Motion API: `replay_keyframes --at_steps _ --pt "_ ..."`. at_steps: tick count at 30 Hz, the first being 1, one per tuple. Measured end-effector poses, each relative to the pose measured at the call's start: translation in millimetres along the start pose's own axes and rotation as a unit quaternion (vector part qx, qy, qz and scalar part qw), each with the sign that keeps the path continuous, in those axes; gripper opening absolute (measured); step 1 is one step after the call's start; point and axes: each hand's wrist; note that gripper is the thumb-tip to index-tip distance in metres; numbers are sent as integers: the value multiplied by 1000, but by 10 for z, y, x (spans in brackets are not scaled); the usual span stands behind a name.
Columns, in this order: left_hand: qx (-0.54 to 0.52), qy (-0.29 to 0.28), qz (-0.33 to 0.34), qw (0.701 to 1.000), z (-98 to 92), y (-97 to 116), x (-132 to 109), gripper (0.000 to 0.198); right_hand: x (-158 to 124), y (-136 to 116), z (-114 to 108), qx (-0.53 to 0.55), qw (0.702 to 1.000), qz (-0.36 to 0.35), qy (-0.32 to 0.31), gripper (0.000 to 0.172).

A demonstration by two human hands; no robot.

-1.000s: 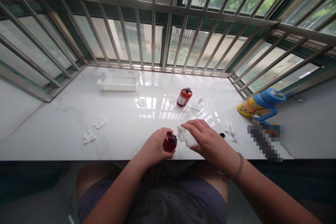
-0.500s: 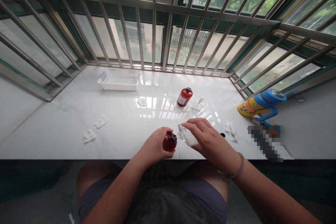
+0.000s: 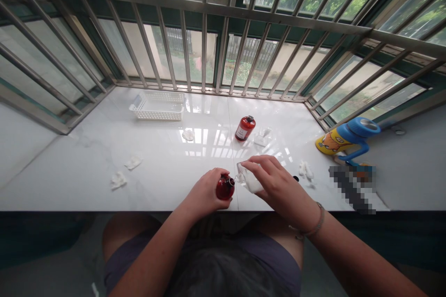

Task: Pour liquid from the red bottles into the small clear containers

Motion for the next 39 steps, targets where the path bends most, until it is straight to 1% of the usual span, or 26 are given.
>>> replay_keyframes --at_steps 17,23,31,36,39 --pt "-9 -3 -14 1000 -23 18 -2 68 -9 12 -6 -34 999 -18 25 76" --pt "-11 -1 -8 1000 -22 6 0 68 16 5 -13 -52 998 -19 32 77" --pt "-10 -1 -10 1000 -20 1 1 68 3 -13 -50 -89 994 -27 48 70" --pt "-8 -2 -9 1000 -20 0 -2 69 17 -14 -51 -109 992 -34 57 58" --pt "-5 -4 -7 1000 -17 1 0 69 25 -9 -48 -115 991 -35 59 54"
Point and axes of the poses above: each hand's wrist, its own x-axis towards the middle knuckle, its own z-axis out of the palm, y = z × x, and after that the axes turned 7 degrees about -y, right-handed
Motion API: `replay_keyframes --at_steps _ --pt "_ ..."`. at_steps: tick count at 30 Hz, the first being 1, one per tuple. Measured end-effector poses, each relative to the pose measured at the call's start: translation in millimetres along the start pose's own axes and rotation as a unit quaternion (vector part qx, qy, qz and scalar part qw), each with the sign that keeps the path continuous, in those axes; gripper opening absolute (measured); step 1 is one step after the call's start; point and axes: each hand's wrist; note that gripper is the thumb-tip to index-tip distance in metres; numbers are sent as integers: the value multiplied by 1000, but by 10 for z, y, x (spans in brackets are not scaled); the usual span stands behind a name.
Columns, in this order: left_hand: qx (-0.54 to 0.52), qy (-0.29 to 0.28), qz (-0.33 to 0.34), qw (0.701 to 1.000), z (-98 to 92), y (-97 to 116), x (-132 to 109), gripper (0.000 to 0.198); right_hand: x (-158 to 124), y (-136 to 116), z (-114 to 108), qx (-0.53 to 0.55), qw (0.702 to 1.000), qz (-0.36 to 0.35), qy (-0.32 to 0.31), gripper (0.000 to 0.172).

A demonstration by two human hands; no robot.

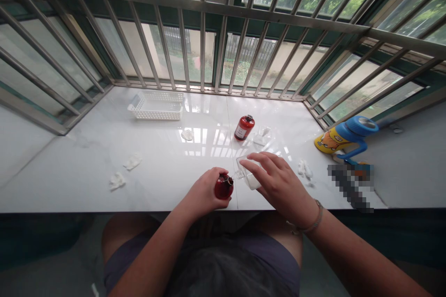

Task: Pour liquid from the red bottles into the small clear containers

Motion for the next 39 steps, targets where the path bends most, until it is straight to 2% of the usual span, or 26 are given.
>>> replay_keyframes --at_steps 10,24,39 --pt "-12 4 -8 1000 -20 3 -1 68 -11 5 9 -8 1000 -3 1 52" --pt "-15 3 -12 1000 -42 17 -6 68 -17 15 11 -39 999 -18 10 63" --pt "-14 1 -13 1000 -53 33 4 67 1 21 -4 -44 998 -24 27 57"
Point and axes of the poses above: each hand's wrist, its own x-axis towards the middle knuckle, its own z-axis out of the palm, y = z × x, and after that the axes turned 7 degrees about -y, right-handed
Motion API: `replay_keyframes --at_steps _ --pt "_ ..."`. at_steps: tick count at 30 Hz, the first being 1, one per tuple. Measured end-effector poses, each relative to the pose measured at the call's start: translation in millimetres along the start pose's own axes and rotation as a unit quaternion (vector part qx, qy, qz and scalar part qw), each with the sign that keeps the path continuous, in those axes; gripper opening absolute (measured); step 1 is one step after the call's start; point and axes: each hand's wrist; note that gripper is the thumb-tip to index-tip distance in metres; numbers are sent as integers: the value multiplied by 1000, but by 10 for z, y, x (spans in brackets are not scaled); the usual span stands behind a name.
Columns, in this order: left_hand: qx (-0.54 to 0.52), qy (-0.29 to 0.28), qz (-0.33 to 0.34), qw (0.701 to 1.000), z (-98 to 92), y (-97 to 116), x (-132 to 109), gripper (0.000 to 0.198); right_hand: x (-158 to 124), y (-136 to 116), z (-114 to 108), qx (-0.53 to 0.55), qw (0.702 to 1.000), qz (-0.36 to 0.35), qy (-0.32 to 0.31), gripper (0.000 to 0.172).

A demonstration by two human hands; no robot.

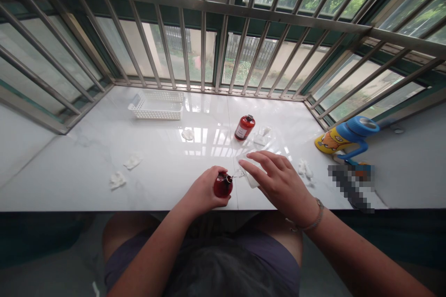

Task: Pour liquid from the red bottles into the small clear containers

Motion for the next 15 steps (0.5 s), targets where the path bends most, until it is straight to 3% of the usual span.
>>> replay_keyframes --at_steps 15 --pt "-3 3 2 1000 -5 -5 1 68 19 3 -15 -14 1000 -7 0 54"
Point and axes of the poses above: each hand's wrist, its own x-axis towards the middle knuckle, its own z-axis out of the palm, y = z × x, and after that the axes turned 7 degrees about -y, right-handed
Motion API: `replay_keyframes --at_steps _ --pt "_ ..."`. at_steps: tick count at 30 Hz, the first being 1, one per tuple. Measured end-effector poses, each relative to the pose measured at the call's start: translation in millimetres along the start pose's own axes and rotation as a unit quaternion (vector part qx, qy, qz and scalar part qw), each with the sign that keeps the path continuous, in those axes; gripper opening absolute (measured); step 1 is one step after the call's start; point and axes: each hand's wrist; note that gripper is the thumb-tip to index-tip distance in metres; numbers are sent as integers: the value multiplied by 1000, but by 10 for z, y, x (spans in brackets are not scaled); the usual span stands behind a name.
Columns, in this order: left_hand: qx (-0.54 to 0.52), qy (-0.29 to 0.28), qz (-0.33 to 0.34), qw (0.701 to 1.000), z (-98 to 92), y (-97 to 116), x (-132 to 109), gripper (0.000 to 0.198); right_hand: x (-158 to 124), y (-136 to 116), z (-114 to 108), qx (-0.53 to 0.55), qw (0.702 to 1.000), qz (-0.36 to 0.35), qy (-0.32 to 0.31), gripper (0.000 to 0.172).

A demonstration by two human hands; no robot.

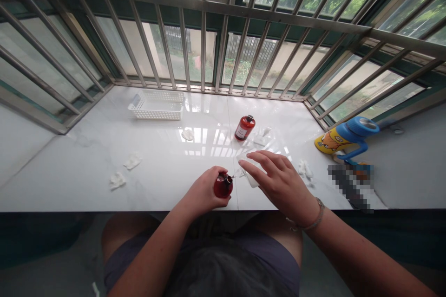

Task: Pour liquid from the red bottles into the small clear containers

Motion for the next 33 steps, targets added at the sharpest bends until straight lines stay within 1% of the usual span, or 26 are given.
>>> replay_keyframes --at_steps 25,33 --pt "-9 -2 -2 1000 -4 -15 -2 67 71 -6 -20 -4 1000 -25 10 52" --pt "-9 -2 3 1000 -1 -29 6 66 97 -5 -36 -14 999 -44 13 52"
Point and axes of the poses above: each hand's wrist, its own x-axis towards the middle knuckle, its own z-axis out of the palm, y = z × x, and after that the axes turned 7 degrees about -y, right-handed
